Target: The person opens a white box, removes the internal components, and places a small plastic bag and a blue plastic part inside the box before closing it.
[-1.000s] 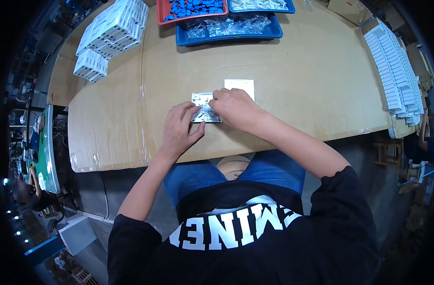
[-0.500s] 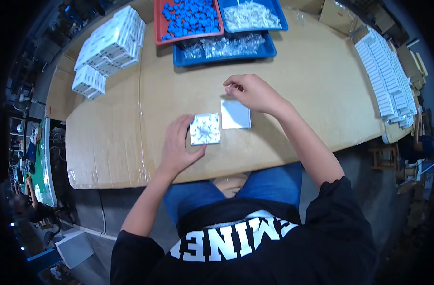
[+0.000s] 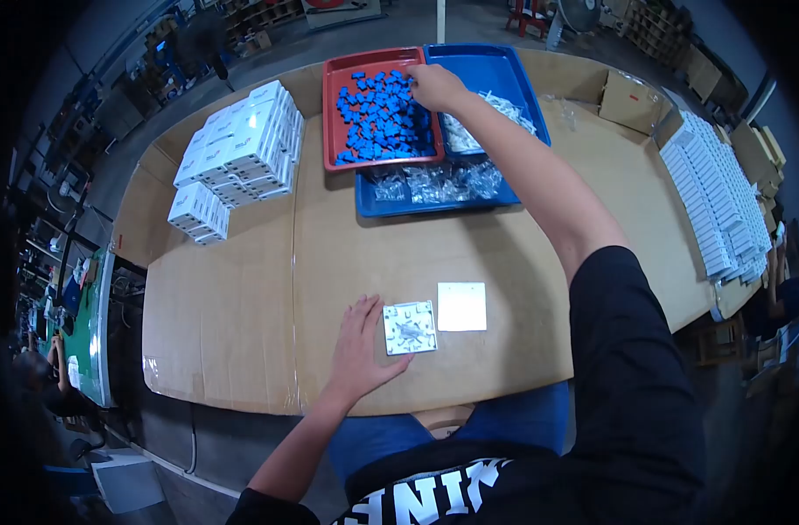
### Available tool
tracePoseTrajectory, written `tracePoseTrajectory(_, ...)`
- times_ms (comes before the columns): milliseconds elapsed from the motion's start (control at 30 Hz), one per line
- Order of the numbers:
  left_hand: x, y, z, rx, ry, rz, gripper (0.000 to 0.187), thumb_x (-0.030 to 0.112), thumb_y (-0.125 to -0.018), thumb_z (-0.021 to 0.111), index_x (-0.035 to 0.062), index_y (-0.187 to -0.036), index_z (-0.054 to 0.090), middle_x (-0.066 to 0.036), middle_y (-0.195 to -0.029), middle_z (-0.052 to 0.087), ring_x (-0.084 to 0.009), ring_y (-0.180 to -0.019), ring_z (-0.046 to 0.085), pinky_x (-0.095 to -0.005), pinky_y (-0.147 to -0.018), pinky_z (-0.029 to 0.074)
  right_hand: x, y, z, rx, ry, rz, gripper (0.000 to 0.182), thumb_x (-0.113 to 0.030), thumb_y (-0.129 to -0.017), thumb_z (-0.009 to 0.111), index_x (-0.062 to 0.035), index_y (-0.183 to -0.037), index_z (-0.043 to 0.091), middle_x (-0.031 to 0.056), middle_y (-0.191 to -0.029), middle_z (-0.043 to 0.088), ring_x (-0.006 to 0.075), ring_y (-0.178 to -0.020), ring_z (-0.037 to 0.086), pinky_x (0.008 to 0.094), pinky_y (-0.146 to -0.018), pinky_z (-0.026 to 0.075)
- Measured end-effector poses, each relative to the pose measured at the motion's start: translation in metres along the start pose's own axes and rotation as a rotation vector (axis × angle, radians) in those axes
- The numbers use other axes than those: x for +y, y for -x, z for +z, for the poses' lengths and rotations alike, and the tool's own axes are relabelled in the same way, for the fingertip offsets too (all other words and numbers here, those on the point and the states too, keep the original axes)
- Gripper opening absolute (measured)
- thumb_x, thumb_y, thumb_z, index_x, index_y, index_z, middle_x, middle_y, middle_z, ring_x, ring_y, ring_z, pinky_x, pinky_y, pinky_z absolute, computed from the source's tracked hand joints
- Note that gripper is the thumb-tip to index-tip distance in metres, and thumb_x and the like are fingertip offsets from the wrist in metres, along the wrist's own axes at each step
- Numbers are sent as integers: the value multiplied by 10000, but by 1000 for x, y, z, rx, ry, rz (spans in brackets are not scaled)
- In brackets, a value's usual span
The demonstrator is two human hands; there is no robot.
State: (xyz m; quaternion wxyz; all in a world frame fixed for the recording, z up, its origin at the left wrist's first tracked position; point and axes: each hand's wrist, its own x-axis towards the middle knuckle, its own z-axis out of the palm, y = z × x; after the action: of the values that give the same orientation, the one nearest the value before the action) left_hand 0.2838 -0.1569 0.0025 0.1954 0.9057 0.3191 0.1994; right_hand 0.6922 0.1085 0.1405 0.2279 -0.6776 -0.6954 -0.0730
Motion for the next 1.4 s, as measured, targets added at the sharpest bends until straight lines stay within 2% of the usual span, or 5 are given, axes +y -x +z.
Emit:
tracePoseTrajectory(567,-5,-11,-10,-80,51,-18,928,511,-759,830,-57,-1404,481,-239,-1481,463,-414,-1456,392,-602,-1198,293,40,-92,61,-8,532,-215,328,-94,-931,615,-143,-1247,689,114,-1273,654,294,-1299,576,458,-1099,431)
tracePoseTrajectory(700,-5,-10,-7,-82,48,-8,923,515,-761,828,-61,-1396,487,-244,-1476,463,-419,-1455,389,-602,-1199,286,39,-69,40,163,280,-138,268,-60,-828,746,-44,-1087,681,141,-1076,706,306,-1125,662,411,-1009,492)
tracePoseTrajectory(900,1,-9,-8,-32,23,15,920,488,-747,842,-62,-1394,485,-243,-1465,469,-419,-1431,405,-585,-1201,290,-5,-2,-48,305,-1421,114,122,-84,-969,715,10,-1011,649,154,-1079,753,192,-1018,734,299,-880,615)
tracePoseTrajectory(1133,9,-5,-6,5,-25,43,903,457,-734,854,-41,-1394,492,-240,-1455,474,-420,-1411,418,-547,-1203,303,-65,146,-149,128,-2068,-62,499,-65,-993,670,-39,-1435,441,199,-1370,612,213,-1102,701,296,-993,607)
tracePoseTrajectory(1400,14,-1,-2,44,-14,42,892,432,-737,859,-26,-1410,495,-221,-1472,480,-414,-1404,423,-515,-1202,317,-94,267,-166,228,-2443,-6,458,-90,-1063,544,43,-1480,410,265,-1505,449,283,-1331,573,348,-1107,546)
